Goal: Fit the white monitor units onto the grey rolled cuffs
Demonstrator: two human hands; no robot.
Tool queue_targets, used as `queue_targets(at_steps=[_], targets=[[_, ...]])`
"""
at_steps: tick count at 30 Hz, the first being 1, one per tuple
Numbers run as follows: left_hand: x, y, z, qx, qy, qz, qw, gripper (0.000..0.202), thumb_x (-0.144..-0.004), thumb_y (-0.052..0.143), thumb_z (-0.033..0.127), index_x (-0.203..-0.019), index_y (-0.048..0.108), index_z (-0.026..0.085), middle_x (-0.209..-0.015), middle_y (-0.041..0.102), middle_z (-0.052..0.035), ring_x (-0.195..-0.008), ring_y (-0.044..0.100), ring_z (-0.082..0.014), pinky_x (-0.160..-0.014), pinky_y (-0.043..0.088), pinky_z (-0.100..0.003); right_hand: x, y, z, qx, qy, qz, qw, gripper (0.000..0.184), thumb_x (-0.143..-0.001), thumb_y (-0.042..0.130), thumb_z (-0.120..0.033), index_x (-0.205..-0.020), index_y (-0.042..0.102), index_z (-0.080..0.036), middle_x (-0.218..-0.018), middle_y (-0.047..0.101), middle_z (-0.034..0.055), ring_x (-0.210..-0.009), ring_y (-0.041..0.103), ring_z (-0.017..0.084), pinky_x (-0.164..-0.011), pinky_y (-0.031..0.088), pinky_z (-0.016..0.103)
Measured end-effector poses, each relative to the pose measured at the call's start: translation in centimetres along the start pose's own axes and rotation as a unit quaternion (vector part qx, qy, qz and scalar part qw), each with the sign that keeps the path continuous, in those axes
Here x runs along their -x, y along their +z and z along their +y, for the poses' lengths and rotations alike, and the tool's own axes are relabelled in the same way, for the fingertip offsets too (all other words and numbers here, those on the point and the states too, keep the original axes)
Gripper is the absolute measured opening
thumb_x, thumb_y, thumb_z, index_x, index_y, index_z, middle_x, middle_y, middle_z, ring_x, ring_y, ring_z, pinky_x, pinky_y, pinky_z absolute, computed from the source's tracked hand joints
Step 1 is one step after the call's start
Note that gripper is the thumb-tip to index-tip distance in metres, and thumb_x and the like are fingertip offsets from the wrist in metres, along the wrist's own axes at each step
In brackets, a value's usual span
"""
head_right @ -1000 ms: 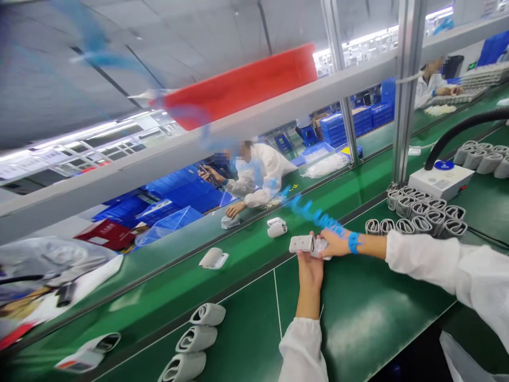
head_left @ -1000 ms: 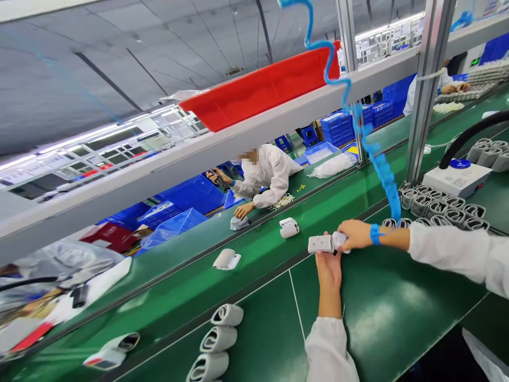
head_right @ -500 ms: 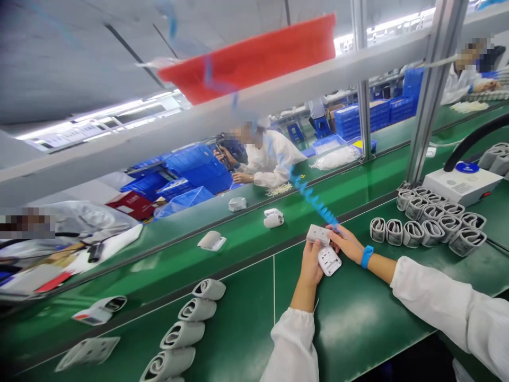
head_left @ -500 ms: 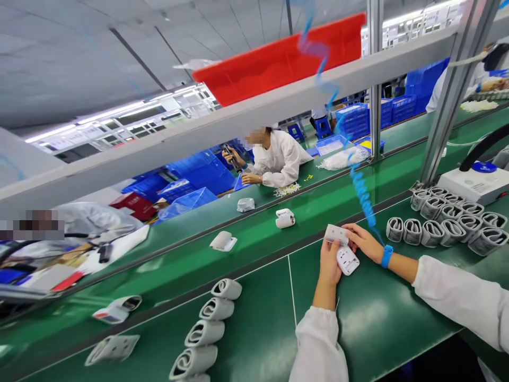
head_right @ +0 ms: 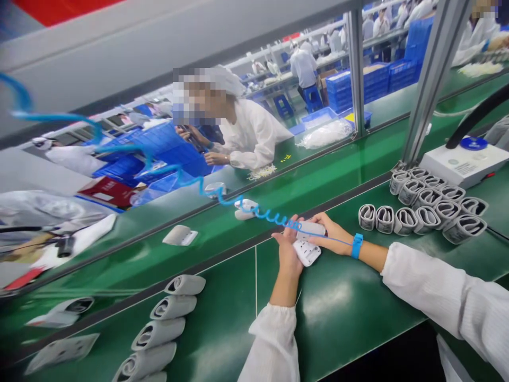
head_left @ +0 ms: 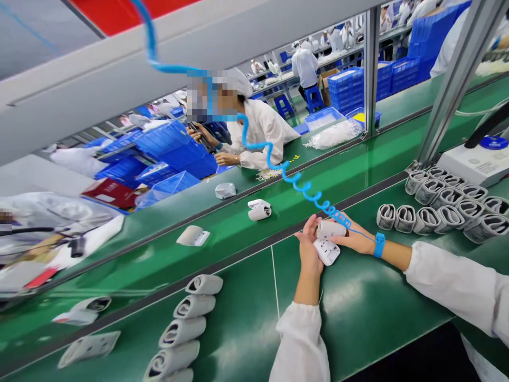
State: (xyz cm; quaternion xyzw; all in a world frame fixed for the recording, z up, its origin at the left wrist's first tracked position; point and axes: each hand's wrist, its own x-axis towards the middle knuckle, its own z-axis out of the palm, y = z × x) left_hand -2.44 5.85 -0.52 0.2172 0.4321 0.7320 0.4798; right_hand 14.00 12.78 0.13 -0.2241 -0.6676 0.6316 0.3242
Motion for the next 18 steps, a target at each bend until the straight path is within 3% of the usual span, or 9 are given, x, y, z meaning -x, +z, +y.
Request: queue_targets(at_steps=[5, 9, 13, 18], targets=[[-0.1, 0.7, 0.5, 0.074, -0.037, 0.105, 0.991, 0.087, -0.097, 0.036, 0.097, -0.125, 0.074, 0.024, -0.144, 0.07, -0.0152, -0.123, 0.073, -0.0272, -0.103, 0.061, -0.039, 0.4, 0.2, -0.7, 0.044, -0.011, -0.054, 0.998, 0.069, -0.082, 0.095, -0.038, -0.134, 0.052, -0.025, -0.142, 0.069, 0.0105, -0.13, 0.068, 0.031, -0.114, 0.051, 0.046], [0.8, 1.3, 0.7, 0.087, 0.027, 0.123, 0.988, 0.063, -0.102, 0.048, 0.085, -0.107, 0.066, 0.025, -0.137, 0.071, -0.0131, -0.137, 0.065, -0.0301, -0.113, 0.054, -0.045, 0.3, 0.8, -1.3, 0.031, 0.03, -0.05, 0.998, 0.07, -0.08, 0.096, -0.039, -0.136, 0.056, -0.024, -0.125, 0.074, 0.0064, -0.111, 0.072, 0.028, -0.105, 0.055, 0.044], [2.2, 1.9, 0.6, 0.009, 0.143, 0.08, 0.987, 0.038, -0.098, 0.068, 0.063, -0.106, 0.06, 0.027, -0.141, 0.068, -0.0094, -0.147, 0.055, -0.0295, -0.119, 0.045, -0.044, 0.2, 1.7, -1.7, -0.122, 0.08, -0.014, 0.989, 0.068, -0.074, 0.1, -0.038, -0.13, 0.065, -0.023, -0.122, 0.074, 0.0052, -0.113, 0.071, 0.025, -0.105, 0.055, 0.04], [2.6, 2.0, 0.0, -0.112, 0.223, 0.102, 0.963, 0.038, -0.103, 0.057, 0.066, -0.108, 0.055, 0.028, -0.136, 0.064, -0.0066, -0.142, 0.054, -0.0267, -0.123, 0.036, -0.043, 1.0, 2.3, -2.2, -0.323, 0.221, -0.071, 0.918, 0.072, -0.063, 0.106, -0.025, -0.125, 0.068, -0.025, -0.116, 0.075, 0.0029, -0.109, 0.073, 0.023, -0.093, 0.062, 0.037]])
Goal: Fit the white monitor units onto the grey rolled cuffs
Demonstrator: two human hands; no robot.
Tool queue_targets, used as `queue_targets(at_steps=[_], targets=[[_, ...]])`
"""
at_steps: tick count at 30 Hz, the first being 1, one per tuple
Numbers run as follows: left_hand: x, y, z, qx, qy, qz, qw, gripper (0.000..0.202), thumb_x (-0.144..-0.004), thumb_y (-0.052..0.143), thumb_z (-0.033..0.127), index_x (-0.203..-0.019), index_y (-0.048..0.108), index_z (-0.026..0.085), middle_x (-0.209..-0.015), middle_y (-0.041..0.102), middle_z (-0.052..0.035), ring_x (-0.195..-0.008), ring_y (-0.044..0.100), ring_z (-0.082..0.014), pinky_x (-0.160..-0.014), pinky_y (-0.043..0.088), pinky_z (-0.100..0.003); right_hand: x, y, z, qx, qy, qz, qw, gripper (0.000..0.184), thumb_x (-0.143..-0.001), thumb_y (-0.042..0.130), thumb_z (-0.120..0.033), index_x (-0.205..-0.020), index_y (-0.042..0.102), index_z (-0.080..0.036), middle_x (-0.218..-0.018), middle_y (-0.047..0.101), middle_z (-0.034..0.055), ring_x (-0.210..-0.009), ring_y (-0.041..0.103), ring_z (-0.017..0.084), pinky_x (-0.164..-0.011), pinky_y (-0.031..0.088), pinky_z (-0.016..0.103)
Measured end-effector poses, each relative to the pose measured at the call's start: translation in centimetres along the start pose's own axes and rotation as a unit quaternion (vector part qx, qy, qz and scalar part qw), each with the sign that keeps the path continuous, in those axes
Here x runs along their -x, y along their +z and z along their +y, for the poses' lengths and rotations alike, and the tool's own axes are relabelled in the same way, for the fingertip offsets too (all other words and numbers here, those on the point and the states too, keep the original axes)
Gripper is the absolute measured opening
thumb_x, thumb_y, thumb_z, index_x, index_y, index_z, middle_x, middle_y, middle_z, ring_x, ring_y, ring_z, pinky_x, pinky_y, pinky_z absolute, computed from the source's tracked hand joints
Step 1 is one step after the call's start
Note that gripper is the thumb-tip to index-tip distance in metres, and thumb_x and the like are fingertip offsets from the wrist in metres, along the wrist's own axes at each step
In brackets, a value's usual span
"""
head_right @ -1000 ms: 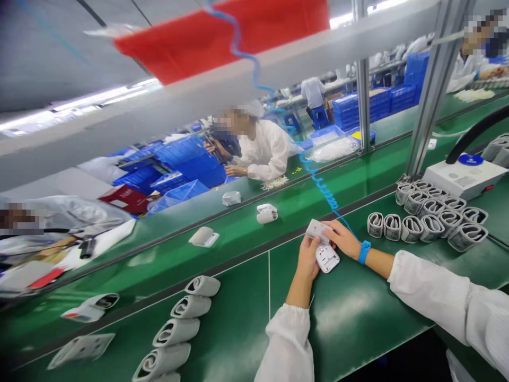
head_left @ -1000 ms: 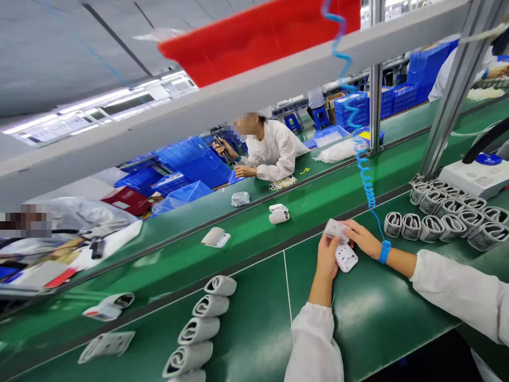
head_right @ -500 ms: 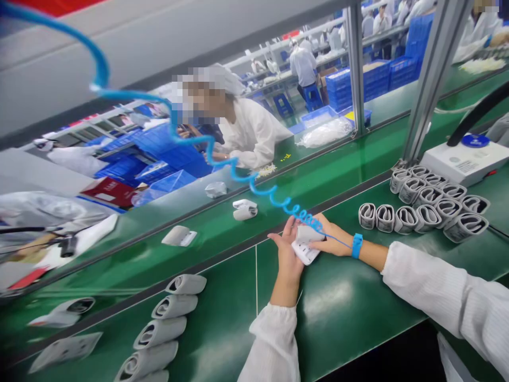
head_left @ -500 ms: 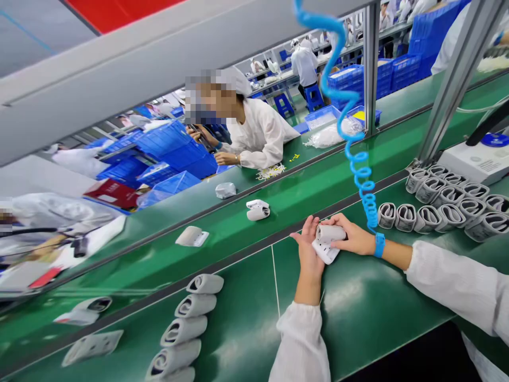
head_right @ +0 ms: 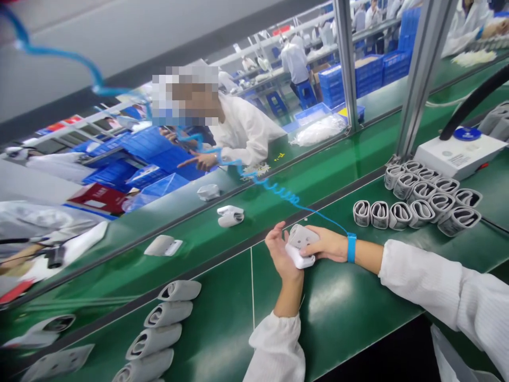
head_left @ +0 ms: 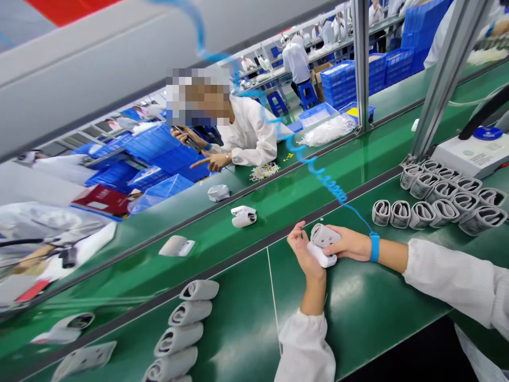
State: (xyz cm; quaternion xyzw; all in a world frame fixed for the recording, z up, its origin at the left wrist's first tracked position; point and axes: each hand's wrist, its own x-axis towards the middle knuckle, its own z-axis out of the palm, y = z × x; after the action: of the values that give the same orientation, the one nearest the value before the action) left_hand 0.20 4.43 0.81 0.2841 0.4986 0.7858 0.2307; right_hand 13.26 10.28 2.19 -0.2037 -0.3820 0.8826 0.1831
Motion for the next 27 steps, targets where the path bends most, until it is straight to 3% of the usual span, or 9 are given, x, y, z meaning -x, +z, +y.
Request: queue_targets(at_steps=[5, 9, 11, 15, 17, 19, 22, 24, 27], targets=[[-0.3, -0.7, -0.1, -0.09, 0.064, 0.024, 0.994, 0.048, -0.107, 0.05, 0.073, -0.105, 0.056, 0.026, -0.114, 0.059, -0.004, -0.117, 0.059, -0.0243, -0.114, 0.042, -0.04, 0.2, 0.0, -0.1, -0.075, 0.012, 0.009, 0.997, 0.074, -0.062, 0.107, -0.019, -0.126, 0.07, -0.025, -0.121, 0.076, 0.0038, -0.111, 0.075, 0.023, -0.092, 0.066, 0.037], [0.3, -0.7, 0.5, -0.126, 0.041, -0.085, 0.988, 0.079, -0.094, 0.044, 0.097, -0.11, 0.066, 0.023, -0.107, 0.06, -0.0055, -0.094, 0.057, -0.0234, -0.093, 0.049, -0.036, -0.2, -0.5, -0.2, -0.137, 0.004, 0.02, 0.99, 0.069, -0.067, 0.105, -0.019, -0.127, 0.071, -0.025, -0.121, 0.077, 0.0047, -0.109, 0.077, 0.023, -0.093, 0.068, 0.036], [0.9, -0.3, 0.5, -0.111, 0.024, -0.132, 0.985, 0.089, -0.084, 0.056, 0.101, -0.126, 0.066, 0.023, -0.118, 0.063, -0.0093, -0.102, 0.062, -0.0268, -0.095, 0.051, -0.037, -0.3, -0.7, -0.1, -0.158, -0.014, 0.025, 0.987, 0.065, -0.071, 0.103, -0.021, -0.128, 0.072, -0.024, -0.123, 0.078, 0.0058, -0.111, 0.077, 0.023, -0.095, 0.068, 0.035], [1.2, -0.2, -0.4, -0.115, -0.012, -0.127, 0.985, 0.098, -0.08, 0.092, 0.07, -0.158, 0.047, 0.028, -0.146, 0.061, -0.014, -0.126, 0.066, -0.0308, -0.109, 0.051, -0.039, -0.5, -1.1, -0.2, -0.147, -0.05, 0.045, 0.987, 0.062, -0.073, 0.102, -0.024, -0.129, 0.073, -0.024, -0.129, 0.078, 0.0071, -0.116, 0.077, 0.023, -0.1, 0.068, 0.036], [0.8, -0.6, -1.1, -0.09, -0.039, -0.12, 0.988, 0.098, -0.083, 0.089, 0.071, -0.16, 0.045, 0.028, -0.145, 0.065, -0.0146, -0.127, 0.069, -0.0308, -0.11, 0.053, -0.039, -0.6, -1.5, -0.7, -0.109, -0.059, 0.057, 0.991, 0.06, -0.072, 0.102, -0.024, -0.126, 0.074, -0.023, -0.129, 0.079, 0.0075, -0.114, 0.077, 0.023, -0.098, 0.07, 0.036], [0.2, -1.1, -1.6, -0.034, -0.057, -0.121, 0.99, 0.098, -0.084, 0.081, 0.083, -0.158, 0.05, 0.027, -0.142, 0.069, -0.0158, -0.123, 0.072, -0.031, -0.107, 0.056, -0.041, -0.7, -2.0, -1.3, -0.057, -0.062, 0.068, 0.994, 0.059, -0.071, 0.103, -0.023, -0.124, 0.075, -0.022, -0.127, 0.079, 0.0078, -0.109, 0.077, 0.022, -0.09, 0.072, 0.034], [-0.5, -1.4, -1.7, 0.033, -0.097, -0.111, 0.988, 0.094, -0.087, 0.068, 0.092, -0.155, 0.057, 0.028, -0.14, 0.071, -0.0164, -0.115, 0.076, -0.0294, -0.103, 0.061, -0.044, -0.9, -2.6, -2.0, -0.002, -0.076, 0.08, 0.994, 0.06, -0.071, 0.104, -0.025, -0.123, 0.075, -0.022, -0.108, 0.08, 0.0056, -0.081, 0.073, 0.016, -0.065, 0.066, 0.024], [-0.7, -1.3, -1.4, 0.048, -0.13, -0.098, 0.986, 0.09, -0.091, 0.066, 0.088, -0.158, 0.058, 0.029, -0.142, 0.071, -0.0154, -0.119, 0.076, -0.0287, -0.105, 0.062, -0.044, -1.1, -2.9, -2.0, 0.002, -0.087, 0.074, 0.993, 0.053, -0.078, 0.102, -0.034, -0.122, 0.075, -0.021, -0.094, 0.077, 0.0036, -0.067, 0.065, 0.013, -0.052, 0.056, 0.02], [-0.5, -1.0, -0.9, 0.042, -0.154, -0.091, 0.983, 0.088, -0.095, 0.063, 0.086, -0.163, 0.057, 0.03, -0.146, 0.071, -0.0152, -0.133, 0.072, -0.0304, -0.109, 0.061, -0.042, -1.4, -3.1, -1.7, -0.044, -0.089, 0.073, 0.992, 0.041, -0.094, 0.087, -0.049, -0.118, 0.077, -0.017, -0.091, 0.076, 0.0066, -0.07, 0.066, 0.016, -0.051, 0.054, 0.022]])
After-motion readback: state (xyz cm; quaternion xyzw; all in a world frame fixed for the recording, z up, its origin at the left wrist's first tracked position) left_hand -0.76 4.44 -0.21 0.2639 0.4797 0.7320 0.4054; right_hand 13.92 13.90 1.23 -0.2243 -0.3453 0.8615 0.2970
